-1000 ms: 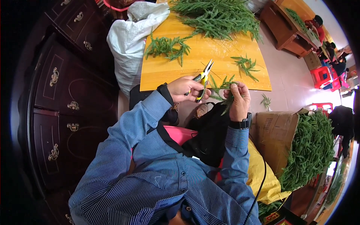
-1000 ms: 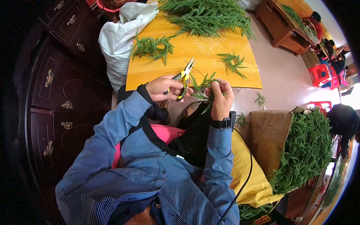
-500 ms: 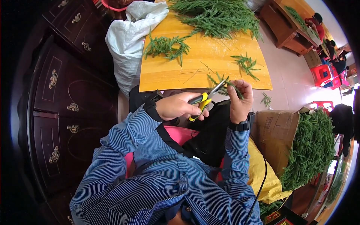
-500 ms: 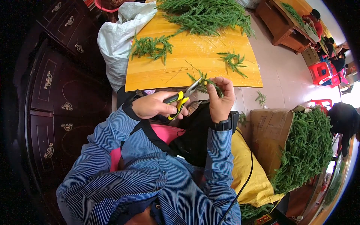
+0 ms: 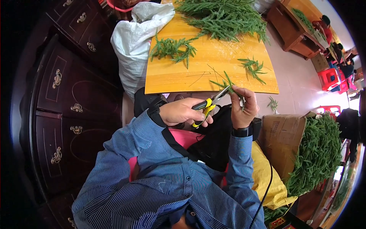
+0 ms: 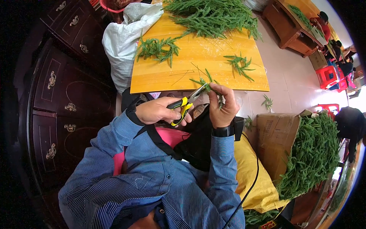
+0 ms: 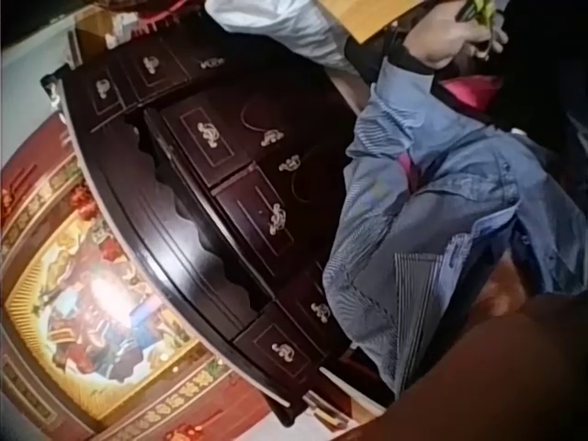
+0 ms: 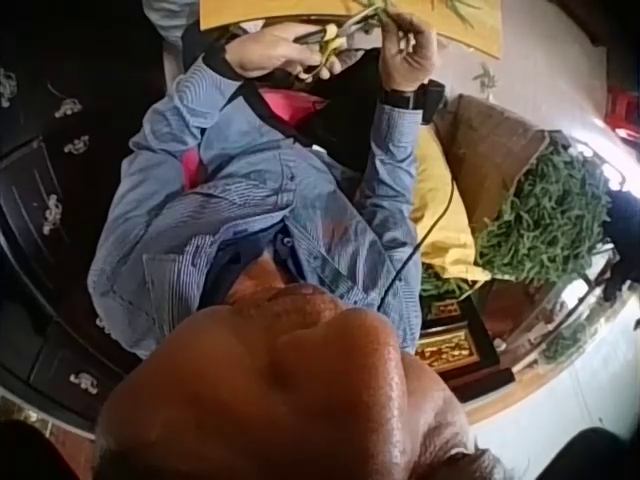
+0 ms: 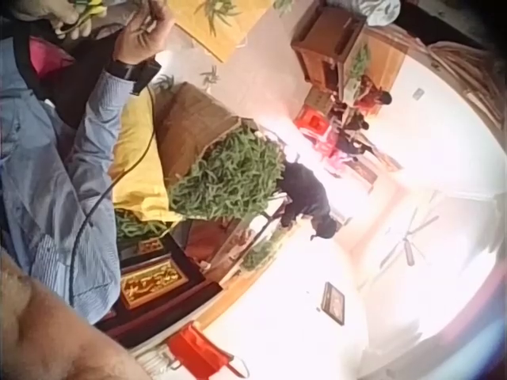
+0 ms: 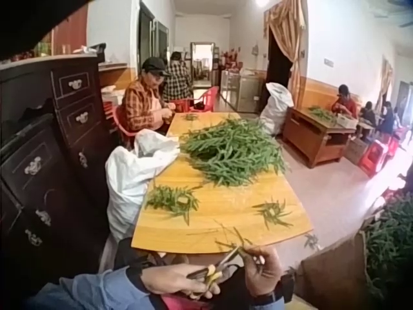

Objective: The person picks up a branch from a pile on the table, trims small sprigs from it using pliers, and places the trimmed sprigs into a separate pile. After finishing a branch, the person reaches for another branch from the table or a nearby bag to repeat the process.

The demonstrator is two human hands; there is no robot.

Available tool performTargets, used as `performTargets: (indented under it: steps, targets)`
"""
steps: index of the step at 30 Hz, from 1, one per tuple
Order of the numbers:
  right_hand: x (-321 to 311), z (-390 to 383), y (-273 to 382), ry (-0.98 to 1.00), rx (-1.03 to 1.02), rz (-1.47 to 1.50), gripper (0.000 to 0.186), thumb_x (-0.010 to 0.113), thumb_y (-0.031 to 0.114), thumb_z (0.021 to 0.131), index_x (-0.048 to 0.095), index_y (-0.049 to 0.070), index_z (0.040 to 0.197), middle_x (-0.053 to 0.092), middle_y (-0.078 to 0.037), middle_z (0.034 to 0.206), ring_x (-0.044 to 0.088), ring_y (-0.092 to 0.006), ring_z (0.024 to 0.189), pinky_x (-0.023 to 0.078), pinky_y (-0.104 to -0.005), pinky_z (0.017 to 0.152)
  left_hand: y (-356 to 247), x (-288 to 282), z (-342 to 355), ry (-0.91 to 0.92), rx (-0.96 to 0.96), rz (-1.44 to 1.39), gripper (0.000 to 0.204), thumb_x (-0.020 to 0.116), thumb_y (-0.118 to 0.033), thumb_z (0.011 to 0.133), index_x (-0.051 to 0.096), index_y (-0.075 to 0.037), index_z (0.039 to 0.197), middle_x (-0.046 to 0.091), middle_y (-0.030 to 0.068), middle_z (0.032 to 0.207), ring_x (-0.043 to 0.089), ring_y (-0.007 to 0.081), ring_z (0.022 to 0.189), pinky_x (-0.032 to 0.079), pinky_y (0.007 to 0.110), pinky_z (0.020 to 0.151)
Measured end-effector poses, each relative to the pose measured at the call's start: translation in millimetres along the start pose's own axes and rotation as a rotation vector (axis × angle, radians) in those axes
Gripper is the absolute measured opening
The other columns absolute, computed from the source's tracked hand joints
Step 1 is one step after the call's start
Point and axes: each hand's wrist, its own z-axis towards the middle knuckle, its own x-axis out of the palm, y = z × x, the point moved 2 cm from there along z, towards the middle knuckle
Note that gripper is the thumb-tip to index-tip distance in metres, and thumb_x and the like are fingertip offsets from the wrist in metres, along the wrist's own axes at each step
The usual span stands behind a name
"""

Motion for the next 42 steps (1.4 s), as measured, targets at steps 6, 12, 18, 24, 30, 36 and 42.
performTargets:
  steps: [6, 12, 18, 24, 30, 36, 42]
  targets:
    - [-2, 4, 10, -0.015, -0.068, -0.124, 0.02, 0.072, -0.005, 0.08, 0.066, 0.001, 0.098, 0.071, -0.009, 0.094, 0.068, -0.0145, 0.088, 0.052, -0.0269, 0.083, 4, 0, 0, 0.016, 0.001, -0.057, 0.045, 0.055, -0.015, 0.097, 0.041, -0.001, 0.137, 0.058, 0.0064, 0.105, 0.058, 0.0122, 0.091, 0.049, 0.025, 0.075]
    - [-6, 12, 11, 0.042, -0.135, -0.217, 0.018, 0.072, -0.003, 0.079, 0.067, 0.002, 0.095, 0.07, -0.011, 0.087, 0.07, -0.0244, 0.081, 0.053, -0.031, 0.074, -5, 1, -5, -0.056, 0.001, 0.075, 0.044, 0.057, -0.017, 0.097, 0.042, -0.003, 0.137, 0.054, 0.0036, 0.1, 0.056, 0.0107, 0.088, 0.05, 0.025, 0.073]
    - [-5, 10, 11, 0.1, -0.059, -0.22, 0.016, 0.072, -0.001, 0.079, 0.067, 0.002, 0.093, 0.069, -0.013, 0.087, 0.068, -0.0266, 0.081, 0.052, -0.0322, 0.072, 0, -5, -2, -0.15, 0.019, 0.204, 0.043, 0.056, -0.015, 0.097, 0.043, -0.003, 0.136, 0.055, 0.0039, 0.1, 0.056, 0.0107, 0.088, 0.051, 0.026, 0.074]
    - [-1, 9, 12, 0.119, -0.149, -0.168, 0.014, 0.072, -0.002, 0.08, 0.067, 0.003, 0.092, 0.07, -0.011, 0.089, 0.067, -0.0231, 0.084, 0.052, -0.0303, 0.074, 2, -10, -3, -0.052, 0.074, 0.013, 0.043, 0.056, -0.015, 0.097, 0.043, -0.001, 0.136, 0.055, 0.0039, 0.1, 0.056, 0.0105, 0.086, 0.051, 0.026, 0.074]
    - [-1, 11, 12, 0.109, -0.295, -0.274, 0.017, 0.072, -0.004, 0.076, 0.067, 0.004, 0.09, 0.069, -0.011, 0.09, 0.067, -0.0254, 0.084, 0.052, -0.0322, 0.074, -1, -13, -8, -0.044, -0.013, -0.057, 0.045, 0.056, -0.015, 0.096, 0.042, -0.001, 0.136, 0.057, 0.0052, 0.101, 0.058, 0.0111, 0.088, 0.05, 0.025, 0.076]
    - [0, 13, 17, 0.151, -0.411, -0.385, 0.018, 0.073, -0.004, 0.072, 0.067, 0.004, 0.087, 0.07, -0.01, 0.09, 0.067, -0.027, 0.084, 0.053, -0.0334, 0.075, 0, -15, -8, -0.165, -0.041, 0.312, 0.045, 0.057, -0.017, 0.095, 0.044, 0.0, 0.135, 0.06, 0.0086, 0.106, 0.061, 0.0167, 0.091, 0.05, 0.03, 0.08]
    - [2, 8, 16, 0.169, -0.308, -0.385, 0.017, 0.072, -0.005, 0.074, 0.067, 0.003, 0.087, 0.07, -0.01, 0.09, 0.067, -0.0263, 0.084, 0.053, -0.0324, 0.074, -2, -12, -3, -0.468, 0.337, 1.035, 0.046, 0.057, -0.014, 0.093, 0.044, 0.003, 0.133, 0.062, 0.0129, 0.111, 0.062, 0.0271, 0.095, 0.048, 0.039, 0.086]
